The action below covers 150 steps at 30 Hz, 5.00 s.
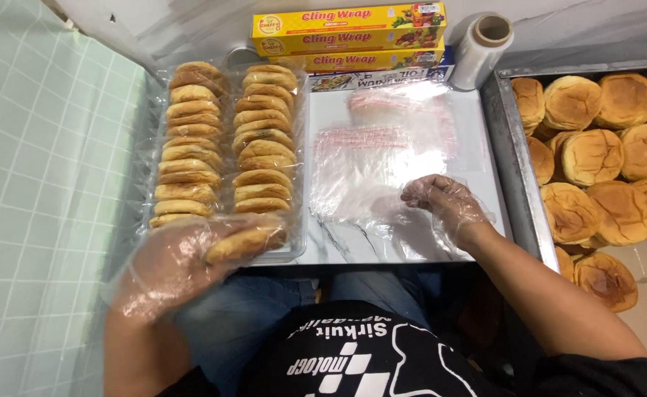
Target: Manually wrapping individual baked buns in plastic cling wrap at a bakery packaging station.
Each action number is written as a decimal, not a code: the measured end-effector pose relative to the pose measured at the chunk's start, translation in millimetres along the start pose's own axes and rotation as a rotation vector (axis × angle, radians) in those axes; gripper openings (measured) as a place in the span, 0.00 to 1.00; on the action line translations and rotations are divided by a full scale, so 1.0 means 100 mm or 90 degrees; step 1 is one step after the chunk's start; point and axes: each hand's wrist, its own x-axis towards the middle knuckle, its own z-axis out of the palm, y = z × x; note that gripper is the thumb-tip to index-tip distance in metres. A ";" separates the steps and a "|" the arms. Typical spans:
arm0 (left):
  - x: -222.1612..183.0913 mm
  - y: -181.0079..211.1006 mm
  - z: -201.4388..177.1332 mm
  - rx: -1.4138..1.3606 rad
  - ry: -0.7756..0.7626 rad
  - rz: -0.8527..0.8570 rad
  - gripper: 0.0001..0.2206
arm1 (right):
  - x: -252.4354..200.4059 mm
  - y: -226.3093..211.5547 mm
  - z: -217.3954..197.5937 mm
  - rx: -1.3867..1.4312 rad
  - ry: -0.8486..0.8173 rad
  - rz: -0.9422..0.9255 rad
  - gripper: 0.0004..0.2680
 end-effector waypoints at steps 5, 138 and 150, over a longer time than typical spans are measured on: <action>0.06 -0.34 0.19 0.181 -0.134 -0.108 0.23 | -0.03 -0.02 0.02 -0.031 -0.023 0.002 0.04; 2.03 -0.43 2.18 0.218 -0.310 0.183 0.30 | 0.64 0.61 -0.38 -0.817 -0.339 -0.445 0.13; 2.10 -0.19 1.81 0.184 -0.413 0.057 0.18 | 0.60 0.48 -0.44 -0.780 -0.350 -0.436 0.12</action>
